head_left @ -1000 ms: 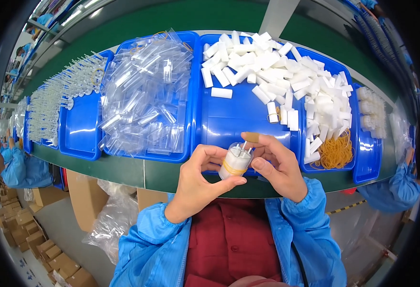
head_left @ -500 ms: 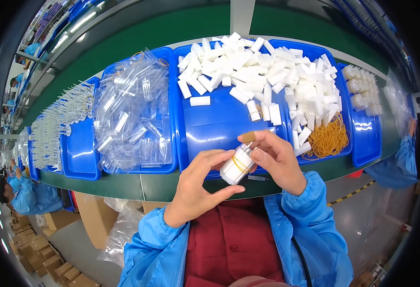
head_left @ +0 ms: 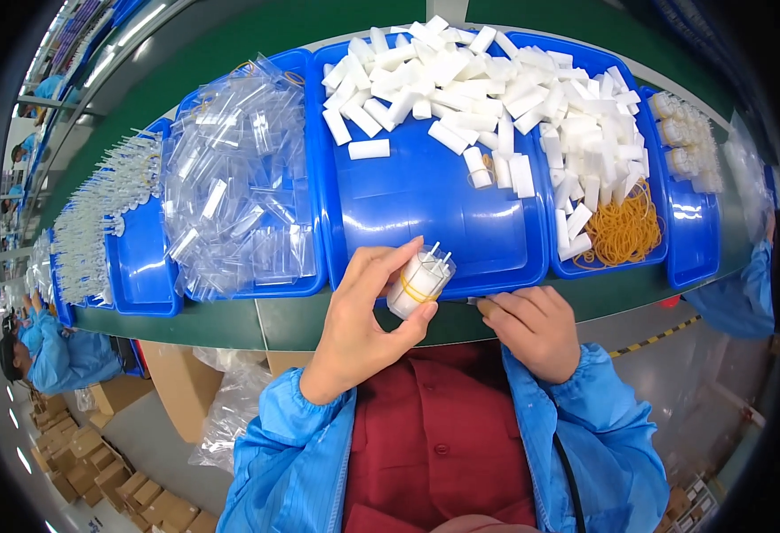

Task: The person assembles components by sliding clear plastic sleeves onto white pieces, secures the bundle with a rubber band, and straightens the pins using tweezers. The person then places the assembled bundle onto a tray and begins assembling another unit by attaching white pieces onto a base.

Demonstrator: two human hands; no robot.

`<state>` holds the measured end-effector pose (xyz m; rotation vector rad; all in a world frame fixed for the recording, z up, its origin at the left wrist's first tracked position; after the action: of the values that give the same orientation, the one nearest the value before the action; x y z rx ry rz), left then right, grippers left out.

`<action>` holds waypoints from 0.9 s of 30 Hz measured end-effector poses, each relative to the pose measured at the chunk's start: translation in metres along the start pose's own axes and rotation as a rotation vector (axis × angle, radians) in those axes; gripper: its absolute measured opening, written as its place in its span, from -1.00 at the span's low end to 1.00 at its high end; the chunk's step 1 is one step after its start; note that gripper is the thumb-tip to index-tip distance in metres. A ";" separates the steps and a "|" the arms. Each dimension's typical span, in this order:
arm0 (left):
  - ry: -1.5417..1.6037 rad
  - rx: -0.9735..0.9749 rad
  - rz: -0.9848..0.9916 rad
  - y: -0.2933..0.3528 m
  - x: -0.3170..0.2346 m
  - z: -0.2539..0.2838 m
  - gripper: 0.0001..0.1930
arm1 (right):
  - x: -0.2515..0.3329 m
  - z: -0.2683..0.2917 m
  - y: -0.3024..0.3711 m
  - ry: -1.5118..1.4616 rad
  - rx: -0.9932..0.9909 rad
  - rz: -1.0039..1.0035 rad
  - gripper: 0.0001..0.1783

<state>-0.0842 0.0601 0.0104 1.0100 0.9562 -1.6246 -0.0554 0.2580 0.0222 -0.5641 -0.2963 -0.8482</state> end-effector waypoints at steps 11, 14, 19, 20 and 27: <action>0.114 -0.029 0.007 0.012 0.004 -0.001 -0.40 | 0.006 -0.014 0.004 0.218 0.240 -0.192 -0.65; 0.089 -0.034 0.041 0.014 0.003 0.005 -0.41 | 0.013 -0.017 -0.004 0.325 0.319 -0.152 -0.68; 0.040 -0.060 0.027 0.018 0.006 0.014 -0.42 | 0.009 -0.023 -0.005 0.215 0.394 -0.162 -0.71; 0.035 -0.073 0.013 0.017 0.006 0.016 -0.42 | 0.008 -0.022 -0.006 0.113 0.401 -0.164 -0.73; 0.095 -0.084 0.013 0.017 0.010 0.018 -0.43 | 0.010 -0.025 -0.006 -0.031 0.370 -0.140 -0.71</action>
<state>-0.0729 0.0360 0.0052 1.0411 1.0709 -1.5244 -0.0531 0.2344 0.0084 -0.2130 -0.5131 -0.8934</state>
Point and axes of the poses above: each hand's wrist, its own y-axis away from the middle knuckle, its own z-axis out of the back of the hand, x = y × z, the point moved 7 cm from there along -y, towards the middle knuckle, and after that the axes turned 8 degrees about -z, right-handed, at the moved point
